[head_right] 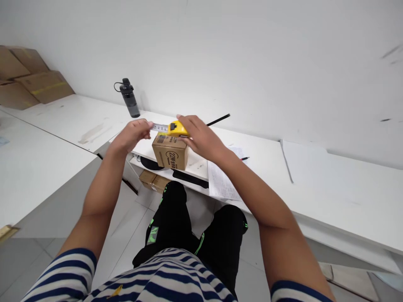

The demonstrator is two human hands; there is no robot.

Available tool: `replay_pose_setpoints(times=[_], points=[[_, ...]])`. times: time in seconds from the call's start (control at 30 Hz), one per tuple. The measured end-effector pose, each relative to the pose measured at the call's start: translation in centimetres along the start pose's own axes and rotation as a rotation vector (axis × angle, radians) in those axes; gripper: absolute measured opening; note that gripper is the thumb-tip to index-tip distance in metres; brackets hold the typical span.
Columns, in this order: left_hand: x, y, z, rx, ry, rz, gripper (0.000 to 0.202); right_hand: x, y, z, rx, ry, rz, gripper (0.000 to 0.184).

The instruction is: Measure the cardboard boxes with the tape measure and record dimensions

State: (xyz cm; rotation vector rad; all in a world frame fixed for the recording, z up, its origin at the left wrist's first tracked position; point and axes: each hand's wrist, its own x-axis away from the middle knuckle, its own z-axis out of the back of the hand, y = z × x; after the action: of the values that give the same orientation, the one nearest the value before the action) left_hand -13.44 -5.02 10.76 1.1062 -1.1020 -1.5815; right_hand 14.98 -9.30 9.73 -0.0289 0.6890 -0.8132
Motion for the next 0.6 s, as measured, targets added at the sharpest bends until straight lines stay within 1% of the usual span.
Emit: replay_pose_setpoints(times=[0.07,0.1,0.13,0.17,0.23,0.3,0.37,0.4,0.5,0.53,0.6], points=[[-1.7,-1.0,1.7,0.059,0.122,0.018,0.039,1.4,1.9,1.5,0.028,0.014,-0.114,0.067],[-2.5,-1.7,2.6,0.064,0.169,0.045,0.037,2.1,3.0,2.1,0.029,0.02,-0.171,0.068],[-3.2,-2.4,3.3,0.044,0.192,0.087,0.036,2.7,4.0,2.6,0.019,0.023,-0.217,0.068],[-3.7,-3.1,3.8,0.002,0.19,0.141,0.035,3.2,5.0,3.0,0.002,0.019,-0.248,0.067],[-4.5,-4.6,4.0,-0.133,0.125,0.251,0.036,3.7,6.5,3.2,-0.04,-0.025,-0.269,0.06],[-5.0,-5.8,3.3,-0.254,0.022,0.329,0.039,3.3,7.2,2.6,-0.063,-0.096,-0.27,0.054],[-5.4,-6.5,1.9,-0.291,-0.071,0.365,0.045,2.4,7.0,1.7,-0.068,-0.139,-0.281,0.053],[-5.5,-6.7,1.2,-0.284,-0.091,0.374,0.049,1.8,6.8,1.2,-0.067,-0.143,-0.288,0.053],[-5.8,-6.9,-0.4,-0.244,-0.064,0.378,0.058,0.5,6.0,0.1,-0.074,-0.153,-0.293,0.054],[-5.8,-6.9,-0.6,-0.238,-0.056,0.376,0.06,0.3,5.8,0.0,-0.078,-0.162,-0.291,0.054],[-5.6,-6.9,-0.7,-0.223,-0.081,0.369,0.06,0.2,5.6,-0.2,-0.079,-0.171,-0.286,0.054]])
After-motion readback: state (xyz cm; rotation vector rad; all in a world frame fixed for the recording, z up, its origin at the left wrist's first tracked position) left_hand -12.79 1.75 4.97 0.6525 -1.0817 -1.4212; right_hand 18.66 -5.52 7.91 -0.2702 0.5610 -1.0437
